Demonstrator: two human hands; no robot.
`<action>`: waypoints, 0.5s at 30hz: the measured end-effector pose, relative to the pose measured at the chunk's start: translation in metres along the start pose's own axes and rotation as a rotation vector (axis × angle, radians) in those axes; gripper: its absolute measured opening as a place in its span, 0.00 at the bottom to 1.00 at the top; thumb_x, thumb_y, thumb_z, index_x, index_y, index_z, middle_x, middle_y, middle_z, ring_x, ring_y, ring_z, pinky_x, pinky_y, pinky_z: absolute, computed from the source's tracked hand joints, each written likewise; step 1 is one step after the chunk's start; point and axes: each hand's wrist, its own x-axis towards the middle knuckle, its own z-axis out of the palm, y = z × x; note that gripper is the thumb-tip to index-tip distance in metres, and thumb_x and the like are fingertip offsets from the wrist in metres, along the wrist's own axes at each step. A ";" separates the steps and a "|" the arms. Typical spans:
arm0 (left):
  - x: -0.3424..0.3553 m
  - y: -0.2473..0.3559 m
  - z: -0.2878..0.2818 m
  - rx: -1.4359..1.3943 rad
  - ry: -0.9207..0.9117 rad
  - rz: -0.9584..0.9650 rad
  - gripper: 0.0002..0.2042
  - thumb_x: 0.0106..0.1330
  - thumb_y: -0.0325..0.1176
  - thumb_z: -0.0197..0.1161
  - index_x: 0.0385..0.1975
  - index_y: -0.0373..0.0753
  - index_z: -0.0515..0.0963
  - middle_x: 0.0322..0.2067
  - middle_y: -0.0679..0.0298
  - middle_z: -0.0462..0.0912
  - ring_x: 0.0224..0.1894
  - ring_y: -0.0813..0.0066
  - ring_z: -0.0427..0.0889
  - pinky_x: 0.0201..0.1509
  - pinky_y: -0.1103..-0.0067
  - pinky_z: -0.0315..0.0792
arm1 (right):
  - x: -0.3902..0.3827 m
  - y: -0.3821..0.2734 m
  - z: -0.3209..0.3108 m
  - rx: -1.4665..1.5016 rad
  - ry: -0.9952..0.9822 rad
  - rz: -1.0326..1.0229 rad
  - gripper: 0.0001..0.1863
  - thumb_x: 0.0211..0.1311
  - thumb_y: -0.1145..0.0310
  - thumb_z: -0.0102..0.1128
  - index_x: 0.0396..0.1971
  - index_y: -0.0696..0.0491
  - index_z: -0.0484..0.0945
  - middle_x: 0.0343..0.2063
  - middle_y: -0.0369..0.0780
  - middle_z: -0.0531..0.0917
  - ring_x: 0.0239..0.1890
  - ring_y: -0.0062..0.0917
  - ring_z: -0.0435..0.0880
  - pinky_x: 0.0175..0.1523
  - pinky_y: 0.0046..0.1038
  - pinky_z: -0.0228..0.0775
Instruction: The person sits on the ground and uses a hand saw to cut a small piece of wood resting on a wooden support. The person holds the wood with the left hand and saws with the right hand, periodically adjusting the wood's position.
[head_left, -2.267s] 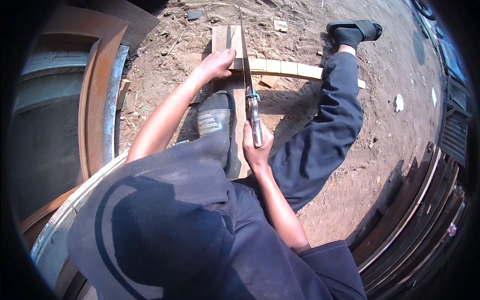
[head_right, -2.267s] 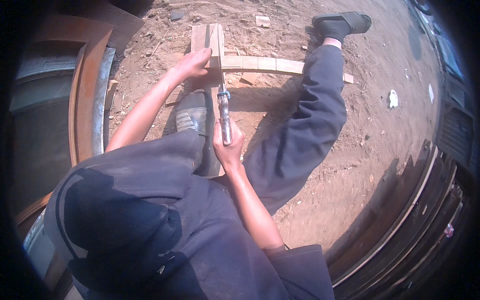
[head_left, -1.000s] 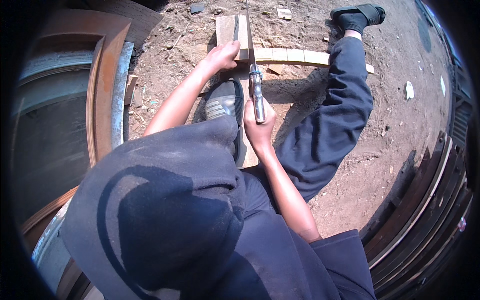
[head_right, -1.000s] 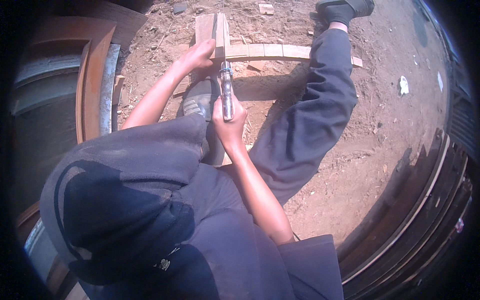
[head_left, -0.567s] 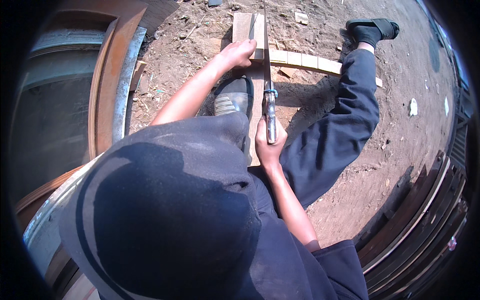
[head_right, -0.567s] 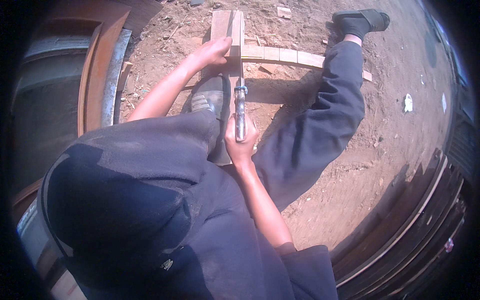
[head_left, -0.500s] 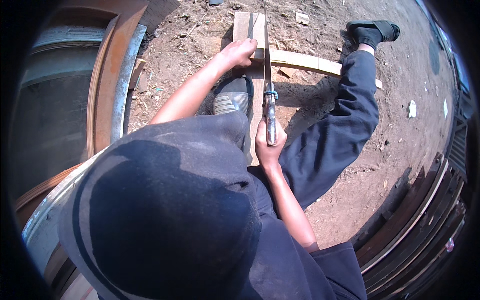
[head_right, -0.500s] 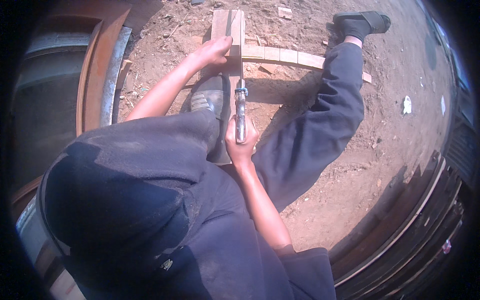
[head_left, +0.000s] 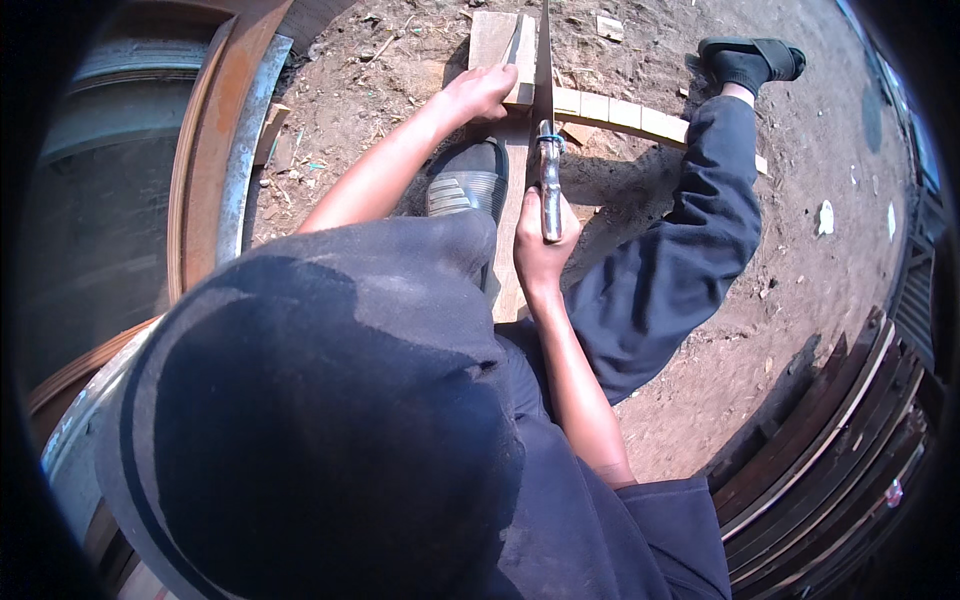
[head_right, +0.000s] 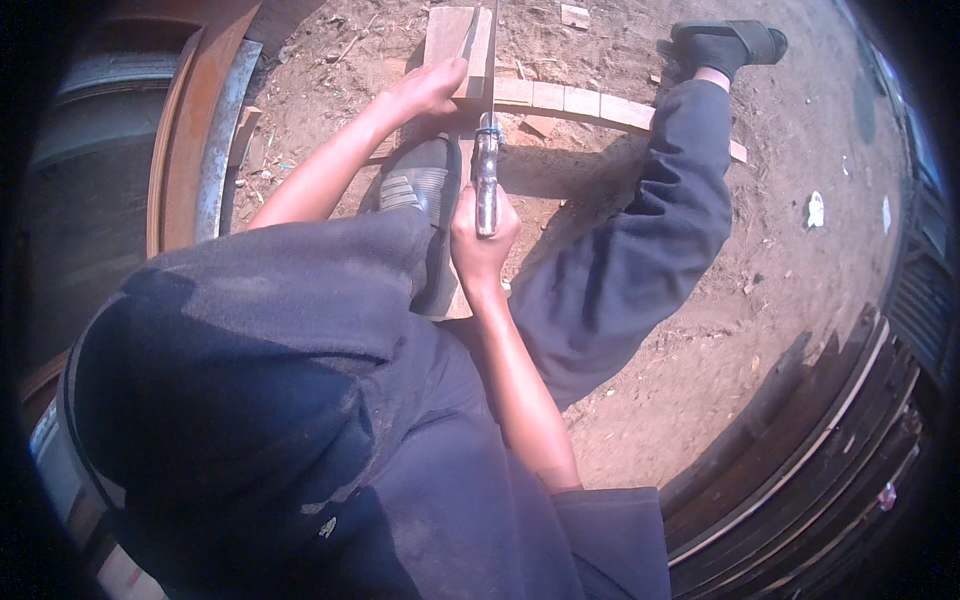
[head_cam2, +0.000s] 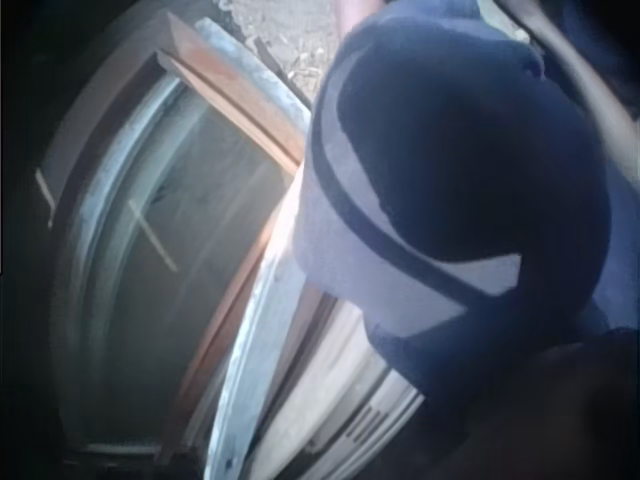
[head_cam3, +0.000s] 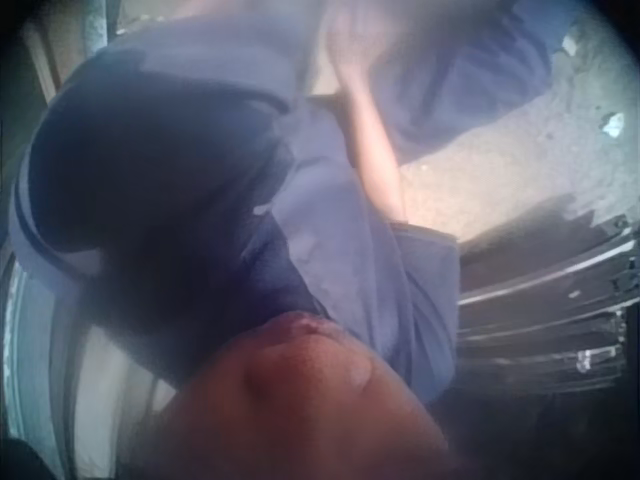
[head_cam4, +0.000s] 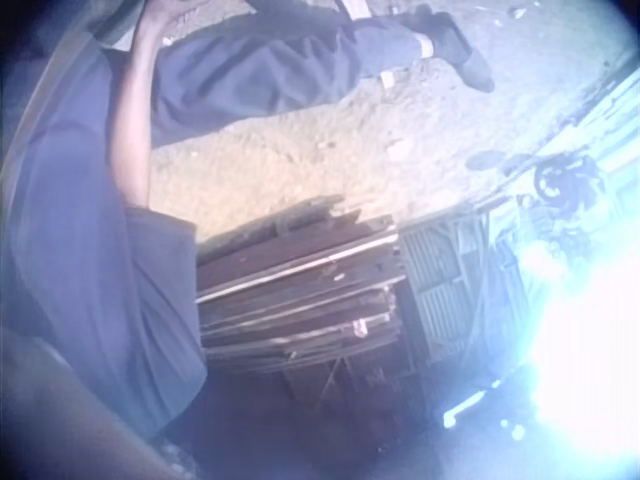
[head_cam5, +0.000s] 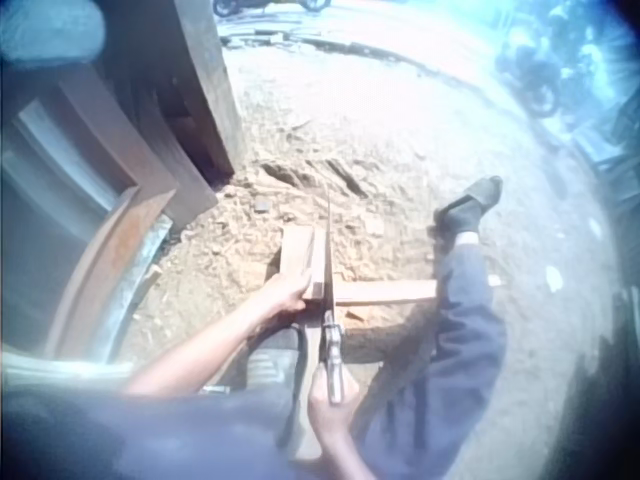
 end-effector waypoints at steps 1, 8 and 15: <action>0.002 -0.005 0.000 -0.001 -0.012 0.011 0.18 0.46 0.25 0.64 0.35 0.31 0.64 0.35 0.47 0.75 0.42 0.46 0.76 0.42 0.62 0.71 | -0.003 -0.012 0.003 -0.020 0.001 -0.050 0.06 0.56 0.76 0.53 0.21 0.60 0.73 0.13 0.37 0.71 0.16 0.17 0.68 0.24 0.24 0.61; 0.006 -0.007 0.003 0.026 -0.027 -0.017 0.17 0.46 0.24 0.62 0.35 0.31 0.64 0.35 0.47 0.75 0.42 0.47 0.76 0.43 0.63 0.71 | -0.023 -0.005 -0.015 -0.059 -0.033 -0.035 0.04 0.54 0.78 0.53 0.22 0.60 0.73 0.14 0.39 0.72 0.17 0.18 0.71 0.25 0.25 0.64; 0.009 -0.008 0.001 0.037 -0.090 -0.054 0.17 0.46 0.24 0.61 0.35 0.33 0.64 0.38 0.50 0.75 0.45 0.48 0.75 0.45 0.62 0.71 | -0.038 -0.012 -0.016 -0.094 -0.007 -0.065 0.04 0.54 0.79 0.52 0.22 0.60 0.72 0.14 0.40 0.72 0.17 0.17 0.72 0.25 0.26 0.65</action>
